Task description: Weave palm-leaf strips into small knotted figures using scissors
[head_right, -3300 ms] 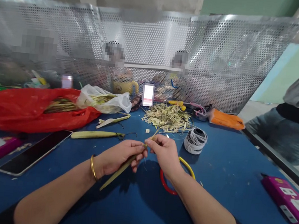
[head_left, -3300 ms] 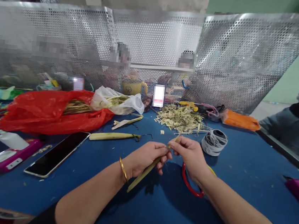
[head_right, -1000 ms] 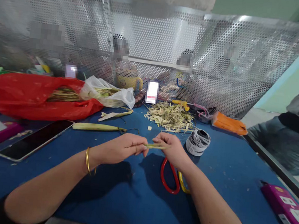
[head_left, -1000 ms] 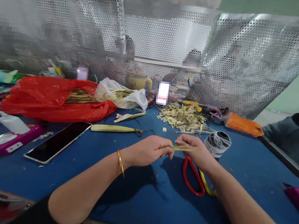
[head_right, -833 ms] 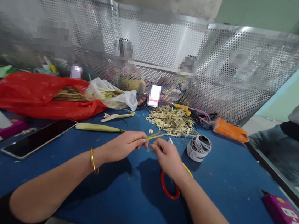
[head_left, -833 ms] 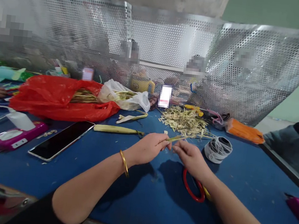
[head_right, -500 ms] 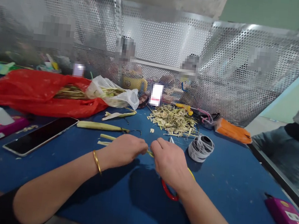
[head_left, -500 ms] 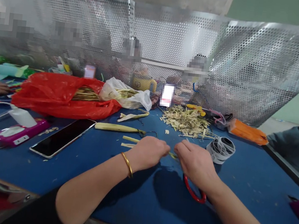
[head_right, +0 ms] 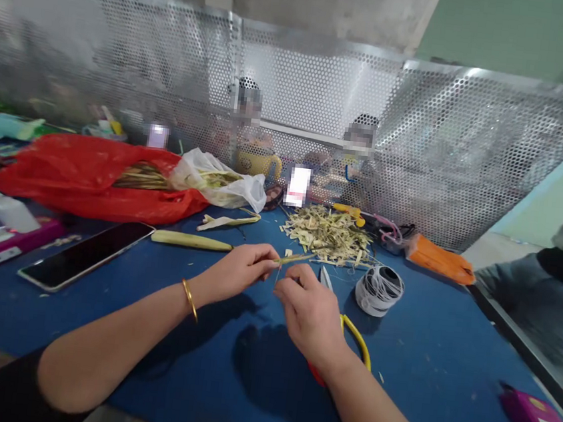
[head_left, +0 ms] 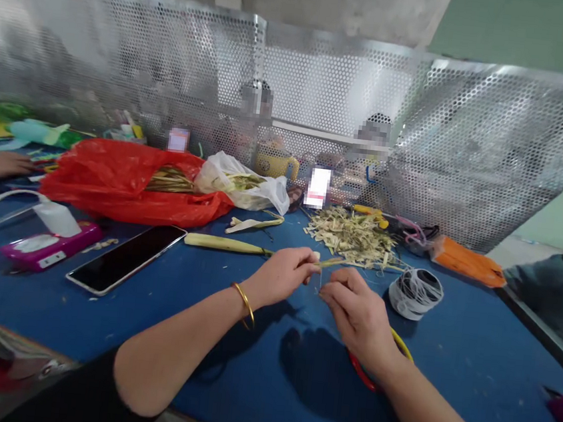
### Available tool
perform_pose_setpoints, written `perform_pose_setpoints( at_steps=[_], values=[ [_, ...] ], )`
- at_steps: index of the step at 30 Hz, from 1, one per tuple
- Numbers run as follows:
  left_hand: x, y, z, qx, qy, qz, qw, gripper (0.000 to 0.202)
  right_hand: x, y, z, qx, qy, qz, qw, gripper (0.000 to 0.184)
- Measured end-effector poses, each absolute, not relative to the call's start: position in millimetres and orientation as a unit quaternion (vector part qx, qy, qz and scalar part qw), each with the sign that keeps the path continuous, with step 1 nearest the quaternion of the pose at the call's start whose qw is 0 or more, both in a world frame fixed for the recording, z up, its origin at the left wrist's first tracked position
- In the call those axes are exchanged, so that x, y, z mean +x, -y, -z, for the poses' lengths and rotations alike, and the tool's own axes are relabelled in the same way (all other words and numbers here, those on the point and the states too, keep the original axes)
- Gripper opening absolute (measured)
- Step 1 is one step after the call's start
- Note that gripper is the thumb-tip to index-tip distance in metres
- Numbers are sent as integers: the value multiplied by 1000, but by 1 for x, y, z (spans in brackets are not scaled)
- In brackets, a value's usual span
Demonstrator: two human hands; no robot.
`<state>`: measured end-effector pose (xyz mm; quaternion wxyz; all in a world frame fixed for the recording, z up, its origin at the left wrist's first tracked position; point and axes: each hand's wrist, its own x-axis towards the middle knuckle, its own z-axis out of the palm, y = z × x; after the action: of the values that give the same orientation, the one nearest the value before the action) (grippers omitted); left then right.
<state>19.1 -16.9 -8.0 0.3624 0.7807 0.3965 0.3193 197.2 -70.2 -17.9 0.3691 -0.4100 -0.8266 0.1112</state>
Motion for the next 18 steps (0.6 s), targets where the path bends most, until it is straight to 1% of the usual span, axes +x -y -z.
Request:
perform_pose_setpoints(
  at_steps=[1, 2, 4, 6, 7, 10, 14, 18],
  values=[
    [20, 17, 9, 784, -397, -312, 362, 21, 196, 72, 18, -387, 836, -108, 374, 17],
    [20, 17, 11, 788, -396, -304, 359, 23, 194, 73, 18, -367, 837, -130, 383, 16],
    [22, 17, 12, 796, -396, -297, 349, 24, 193, 73, 19, -346, 823, -213, 397, 18],
    [22, 18, 12, 799, -403, -300, 331, 23, 191, 73, 20, -360, 798, -267, 403, 20],
    [23, 18, 12, 800, -408, -301, 320, 23, 191, 74, 20, -375, 792, -268, 402, 22],
    [24, 19, 12, 805, -428, -299, 283, 24, 189, 77, 18, -395, 808, -205, 386, 24],
    [26, 21, 16, 822, -446, -276, 224, 25, 185, 83, 14, -348, 868, -132, 330, 20],
    [27, 26, 17, 855, -446, -235, 119, 24, 182, 87, 11, -326, 884, -120, 312, 20]
  ],
)
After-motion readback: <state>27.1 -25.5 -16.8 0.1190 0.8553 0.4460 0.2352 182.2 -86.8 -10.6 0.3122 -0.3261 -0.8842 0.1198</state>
